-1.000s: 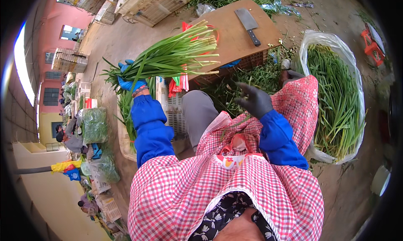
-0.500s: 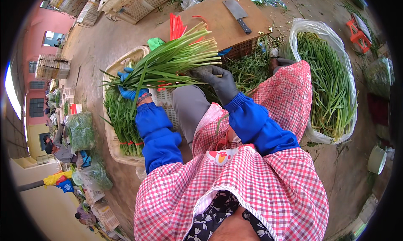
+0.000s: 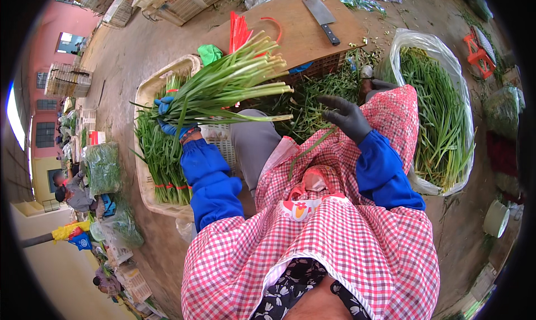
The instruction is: The person cleans and sorts bunches of green leaves, removing damaged parts and arranging them into smaller bundles by hand.
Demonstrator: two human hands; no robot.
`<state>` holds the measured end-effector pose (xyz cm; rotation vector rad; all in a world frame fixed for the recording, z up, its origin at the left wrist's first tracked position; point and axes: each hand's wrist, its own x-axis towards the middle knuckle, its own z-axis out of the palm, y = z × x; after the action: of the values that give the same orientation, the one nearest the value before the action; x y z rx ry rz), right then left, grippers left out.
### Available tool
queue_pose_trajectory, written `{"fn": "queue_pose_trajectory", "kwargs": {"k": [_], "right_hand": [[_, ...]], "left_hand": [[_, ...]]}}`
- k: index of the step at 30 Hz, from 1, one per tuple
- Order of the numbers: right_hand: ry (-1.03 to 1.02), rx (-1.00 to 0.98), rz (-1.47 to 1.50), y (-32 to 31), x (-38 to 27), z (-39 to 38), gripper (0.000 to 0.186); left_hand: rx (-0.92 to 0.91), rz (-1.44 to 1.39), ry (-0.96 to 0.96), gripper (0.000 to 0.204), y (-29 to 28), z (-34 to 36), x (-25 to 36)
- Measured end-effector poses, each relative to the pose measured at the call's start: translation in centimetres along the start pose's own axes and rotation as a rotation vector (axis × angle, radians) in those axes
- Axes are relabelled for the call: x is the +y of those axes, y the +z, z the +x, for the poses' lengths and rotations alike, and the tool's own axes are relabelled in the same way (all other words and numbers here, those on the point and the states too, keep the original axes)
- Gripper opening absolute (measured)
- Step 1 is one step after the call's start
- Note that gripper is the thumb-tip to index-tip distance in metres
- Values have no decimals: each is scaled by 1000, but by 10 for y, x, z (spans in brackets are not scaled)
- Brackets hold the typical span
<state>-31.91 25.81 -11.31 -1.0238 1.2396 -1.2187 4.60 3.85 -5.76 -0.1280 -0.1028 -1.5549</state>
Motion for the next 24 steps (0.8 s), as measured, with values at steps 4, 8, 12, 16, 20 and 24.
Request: {"fn": "queue_pose_trajectory", "kwargs": {"k": [4,8,12,16,20,24], "right_hand": [[62,-55,328,20,-43,22,41],[-49,-278,482,45,-48,42,31],[-436,-420,697,66,36,91,24],[-326,-452,741,81,17,74,23],[-228,-423,760,92,3,61,22],[-142,-374,815,101,-4,55,22]], "left_hand": [[3,-103,-46,27,24,-7,-28],[-171,-102,-151,36,42,-9,-46],[-310,-128,-341,33,60,-3,-53],[-363,-4,-262,20,88,-15,-77],[-400,-46,-339,21,93,-12,-78],[-326,-58,-287,21,91,-22,-82]]}}
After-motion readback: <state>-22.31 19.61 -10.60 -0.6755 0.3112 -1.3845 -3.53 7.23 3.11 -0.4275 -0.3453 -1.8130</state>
